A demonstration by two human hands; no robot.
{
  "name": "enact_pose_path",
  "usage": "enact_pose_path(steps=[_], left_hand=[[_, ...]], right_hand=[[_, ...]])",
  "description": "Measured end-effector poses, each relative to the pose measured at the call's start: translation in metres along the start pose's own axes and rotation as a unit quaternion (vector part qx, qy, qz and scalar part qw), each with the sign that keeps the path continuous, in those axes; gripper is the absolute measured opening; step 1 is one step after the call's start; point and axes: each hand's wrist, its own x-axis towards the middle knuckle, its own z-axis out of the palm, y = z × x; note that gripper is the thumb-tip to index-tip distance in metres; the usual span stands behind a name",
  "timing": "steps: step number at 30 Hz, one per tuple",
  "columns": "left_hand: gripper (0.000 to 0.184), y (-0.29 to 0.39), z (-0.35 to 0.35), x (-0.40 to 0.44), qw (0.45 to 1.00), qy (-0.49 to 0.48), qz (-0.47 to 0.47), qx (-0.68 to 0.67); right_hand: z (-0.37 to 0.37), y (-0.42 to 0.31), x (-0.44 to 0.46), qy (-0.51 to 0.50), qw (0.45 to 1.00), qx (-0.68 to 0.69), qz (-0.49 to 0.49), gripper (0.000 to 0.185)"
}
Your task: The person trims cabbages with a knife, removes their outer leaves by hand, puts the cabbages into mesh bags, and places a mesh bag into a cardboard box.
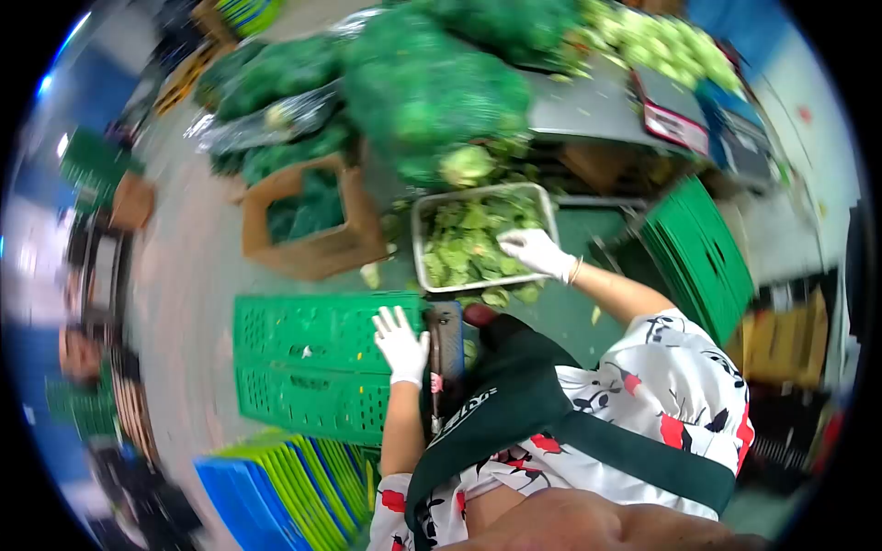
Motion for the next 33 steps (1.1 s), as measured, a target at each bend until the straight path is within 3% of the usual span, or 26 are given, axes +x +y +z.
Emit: enact_pose_path(steps=[4,6,8,11,14,19,21,22,24,25,26,29,31,33], left_hand=[[0.097,-0.007,0.012,0.02,0.998,-0.021,0.019,0.054],[0.099,-0.018,0.024,0.032,0.995,-0.027,0.031,0.09],[0.1,-0.029,0.039,0.041,0.992,-0.023,0.042,0.114],[0.101,-0.041,0.053,0.06,0.989,-0.039,0.039,0.137],[0.101,-0.055,0.063,0.076,0.987,-0.051,0.043,0.146],[0.101,-0.079,0.073,0.095,0.98,-0.053,0.063,0.183],[0.101,-0.082,0.047,0.083,0.978,-0.042,0.083,0.189],[0.102,-0.085,0.037,0.079,0.978,-0.041,0.088,0.186],[0.103,-0.084,0.013,0.071,0.978,-0.045,0.095,0.181],[0.103,-0.127,0.126,0.16,0.979,-0.114,0.04,0.162],[0.103,-0.166,0.169,0.196,0.98,-0.168,0.038,0.102],[0.092,-0.166,0.166,0.232,0.967,-0.237,-0.076,0.052],[0.09,-0.119,0.172,0.225,0.975,-0.181,-0.125,-0.027],[0.085,-0.061,0.195,0.213,0.99,-0.104,-0.071,-0.06]], right_hand=[[0.016,0.119,-0.175,0.021,0.973,-0.059,0.223,0.032],[0.02,0.134,-0.251,-0.05,0.922,-0.111,0.367,0.032],[0.044,0.175,-0.325,-0.089,0.887,-0.188,0.412,0.03],[0.06,0.191,-0.397,-0.151,0.844,-0.2,0.474,0.032],[0.094,0.229,-0.473,-0.27,0.815,-0.245,0.451,0.028],[0.099,0.161,-0.512,-0.131,0.758,-0.122,0.627,0.024],[0.113,0.122,-0.56,-0.022,0.75,-0.065,0.658,0.025],[0.111,0.095,-0.571,0.053,0.702,0.023,0.71,0.029],[0.121,0.063,-0.609,0.105,0.709,0.072,0.694,0.036],[0.11,0.137,-0.476,0.061,0.713,0.048,0.697,0.037],[0.12,0.092,-0.46,0.05,0.68,0.01,0.731,0.032],[0.134,0.118,-0.454,0.026,0.701,-0.015,0.713,0.033],[0.119,0.163,-0.463,0.055,0.71,-0.008,0.702,0.034],[0.102,0.204,-0.466,0.081,0.713,-0.013,0.697,0.037]])
